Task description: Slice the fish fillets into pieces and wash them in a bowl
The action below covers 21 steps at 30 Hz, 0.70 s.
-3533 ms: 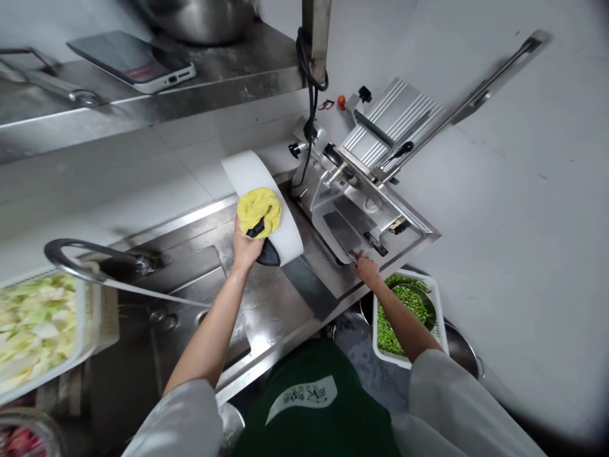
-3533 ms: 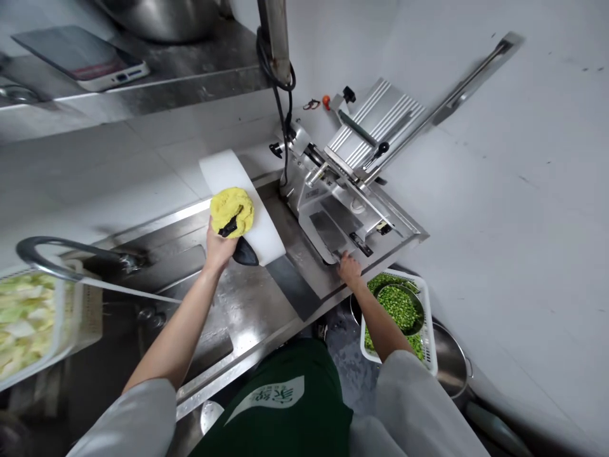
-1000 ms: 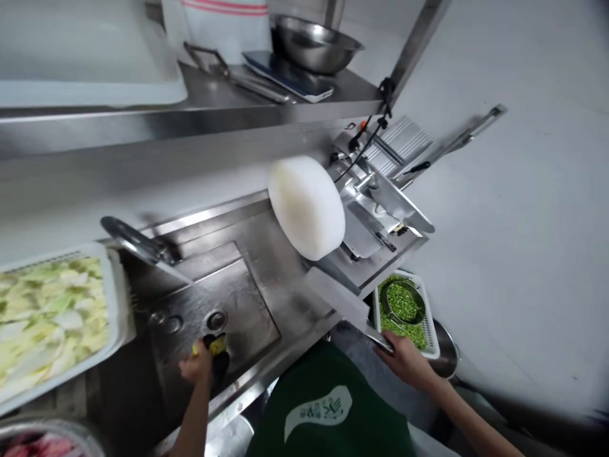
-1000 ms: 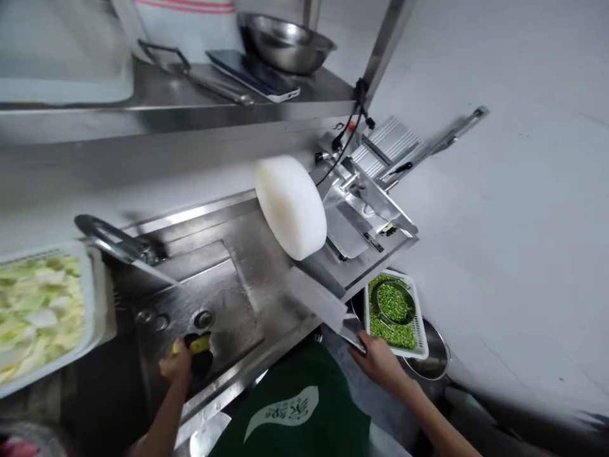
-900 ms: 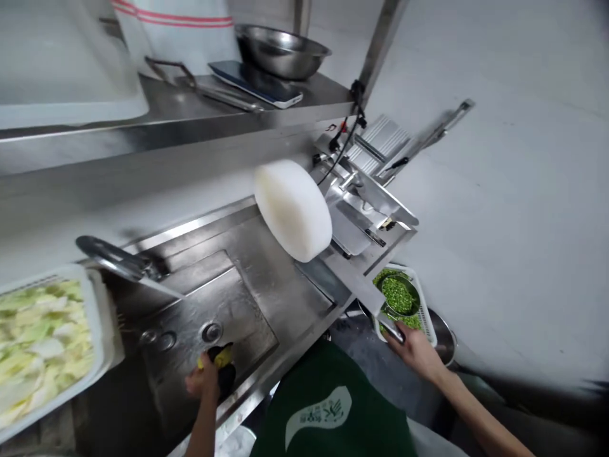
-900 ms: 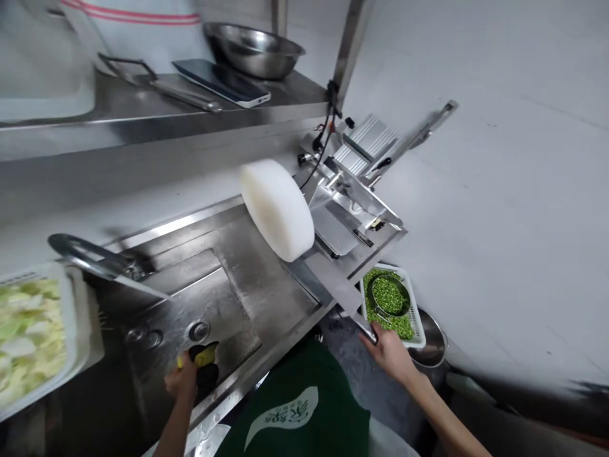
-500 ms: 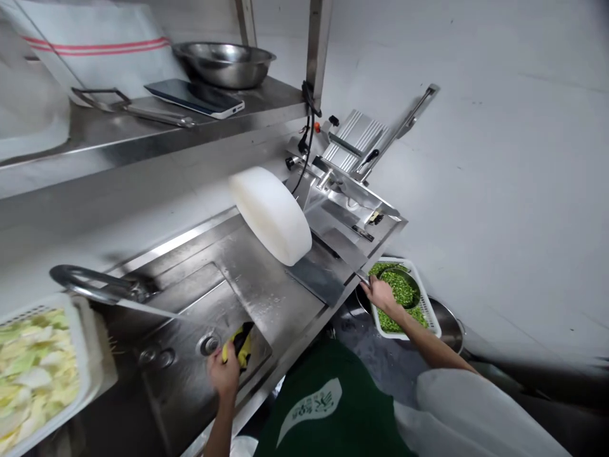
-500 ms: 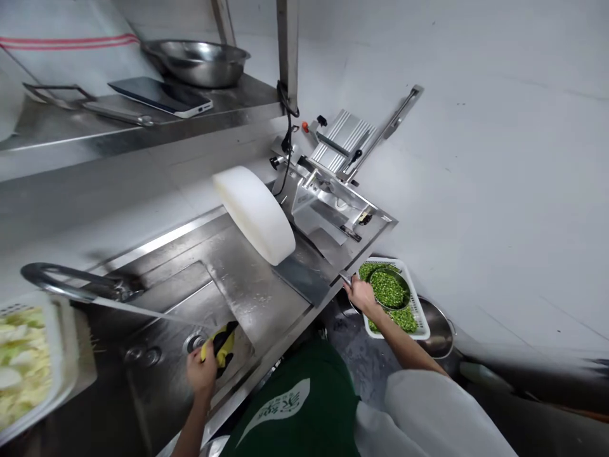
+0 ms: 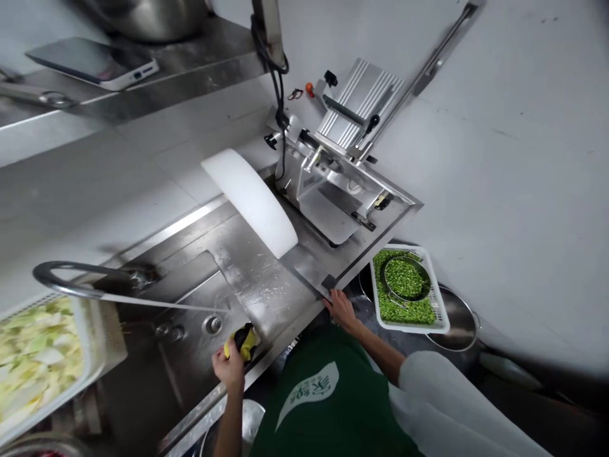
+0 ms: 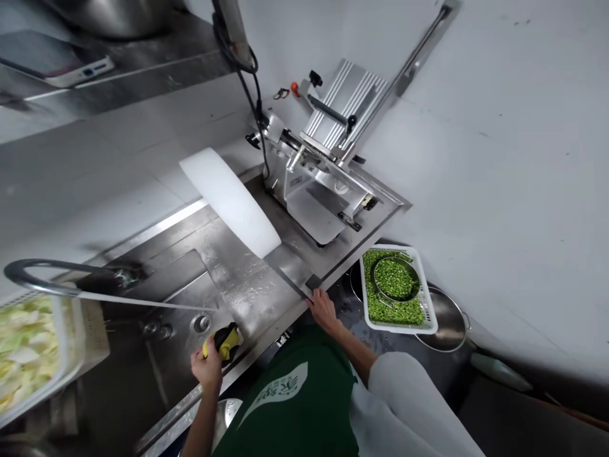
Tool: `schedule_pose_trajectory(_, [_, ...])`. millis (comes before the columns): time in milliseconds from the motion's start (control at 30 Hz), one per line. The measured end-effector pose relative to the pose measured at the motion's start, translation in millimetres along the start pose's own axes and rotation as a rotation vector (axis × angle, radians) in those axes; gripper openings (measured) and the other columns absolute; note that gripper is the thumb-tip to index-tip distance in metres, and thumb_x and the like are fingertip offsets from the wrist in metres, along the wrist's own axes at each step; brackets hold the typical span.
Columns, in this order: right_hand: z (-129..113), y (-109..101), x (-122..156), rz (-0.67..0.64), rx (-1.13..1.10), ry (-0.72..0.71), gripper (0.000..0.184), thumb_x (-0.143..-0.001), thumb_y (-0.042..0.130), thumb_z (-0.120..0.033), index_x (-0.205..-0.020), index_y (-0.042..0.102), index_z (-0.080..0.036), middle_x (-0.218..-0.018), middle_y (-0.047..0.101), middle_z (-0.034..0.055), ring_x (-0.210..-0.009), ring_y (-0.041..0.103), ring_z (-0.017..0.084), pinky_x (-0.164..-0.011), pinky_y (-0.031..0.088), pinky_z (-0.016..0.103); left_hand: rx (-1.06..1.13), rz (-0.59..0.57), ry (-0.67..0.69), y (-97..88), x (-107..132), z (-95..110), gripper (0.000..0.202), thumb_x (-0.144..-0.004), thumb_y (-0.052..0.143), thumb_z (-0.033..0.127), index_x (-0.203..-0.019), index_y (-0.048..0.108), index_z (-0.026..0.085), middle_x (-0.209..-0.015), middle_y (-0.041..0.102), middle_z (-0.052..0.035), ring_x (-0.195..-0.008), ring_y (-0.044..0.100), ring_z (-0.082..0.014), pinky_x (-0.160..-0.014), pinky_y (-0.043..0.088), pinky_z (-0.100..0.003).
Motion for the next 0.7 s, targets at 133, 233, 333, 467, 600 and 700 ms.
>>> schedule_pose_trajectory(133, [19.4,-58.1,-35.3,0.170,0.028,-0.060,0.031,-0.111,0.049,-0.037,-0.125,0.064,-0.014,-0.130,0.063,0.0202,-0.123,0.055,0.031,-0.109,0.043,0.043,0.033,-0.007,0.001,-9.4,15.2,22.3,0.038,-0.079,0.051,0.058,-0.077,0.066,0.023,-0.095,0.074,-0.0141,-0.112,0.073,-0.0408,-0.100,0.059,-0.052])
schedule_pose_trajectory(233, [58.0,-149.2,-90.2,0.404,0.122,0.024,0.045,-0.108,0.049,-0.031,-0.143,0.055,-0.002,-0.145,0.054,0.0300,-0.130,0.050,0.037,-0.111,0.040,0.050,0.097,-0.086,-0.017,-22.9,38.3,53.2,0.045,-0.079,0.056,0.064,-0.080,0.073,0.022,-0.080,0.074,-0.0093,-0.092,0.077,-0.0386,-0.077,0.063,-0.047])
schedule_pose_trajectory(333, [92.6,-223.8,-159.4,0.421,0.158,0.156,0.058,-0.104,0.056,-0.025,-0.151,0.043,0.007,-0.149,0.048,0.0383,-0.137,0.047,0.044,-0.110,0.038,0.054,0.282,-0.210,-0.060,-27.2,71.5,109.0,0.046,-0.076,0.067,0.066,-0.077,0.076,0.021,-0.067,0.069,-0.0047,-0.067,0.071,-0.0298,-0.059,0.058,-0.039])
schedule_pose_trajectory(467, [107.0,-241.5,-218.6,0.106,0.114,0.146,0.051,-0.104,0.056,-0.018,-0.144,0.047,0.010,-0.130,0.064,0.0366,-0.126,0.063,0.038,-0.103,0.044,0.044,0.542,-0.289,0.015,-3.2,104.3,233.0,0.042,-0.076,0.075,0.061,-0.071,0.075,0.020,-0.065,0.066,-0.0013,-0.056,0.063,-0.0201,-0.053,0.053,-0.031])
schedule_pose_trajectory(600, [132.4,-225.0,-187.1,0.104,0.128,0.161,0.042,-0.107,0.054,-0.028,-0.138,0.057,0.000,-0.125,0.070,0.0305,-0.117,0.070,0.034,-0.096,0.048,0.037,0.661,-0.254,0.321,63.4,98.9,379.7,0.044,-0.084,0.074,0.060,-0.083,0.079,0.016,-0.073,0.068,-0.0014,-0.068,0.065,-0.0174,-0.064,0.053,-0.026])
schedule_pose_trajectory(700, [178.3,-195.9,-111.2,0.111,0.083,0.231,0.031,-0.103,0.055,-0.034,-0.120,0.065,-0.010,-0.108,0.077,0.0227,-0.100,0.075,0.031,-0.084,0.049,0.034,0.583,-0.211,0.488,142.1,82.1,456.9,0.053,-0.093,0.064,0.064,-0.094,0.078,0.012,-0.082,0.071,-0.0057,-0.080,0.069,-0.0208,-0.076,0.057,-0.029])
Point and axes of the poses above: each hand's wrist, its own x-axis away from the middle knuckle, its own y-axis out of the palm, z = x × y, the point moved 7 cm from there along -x, towards the middle knuckle
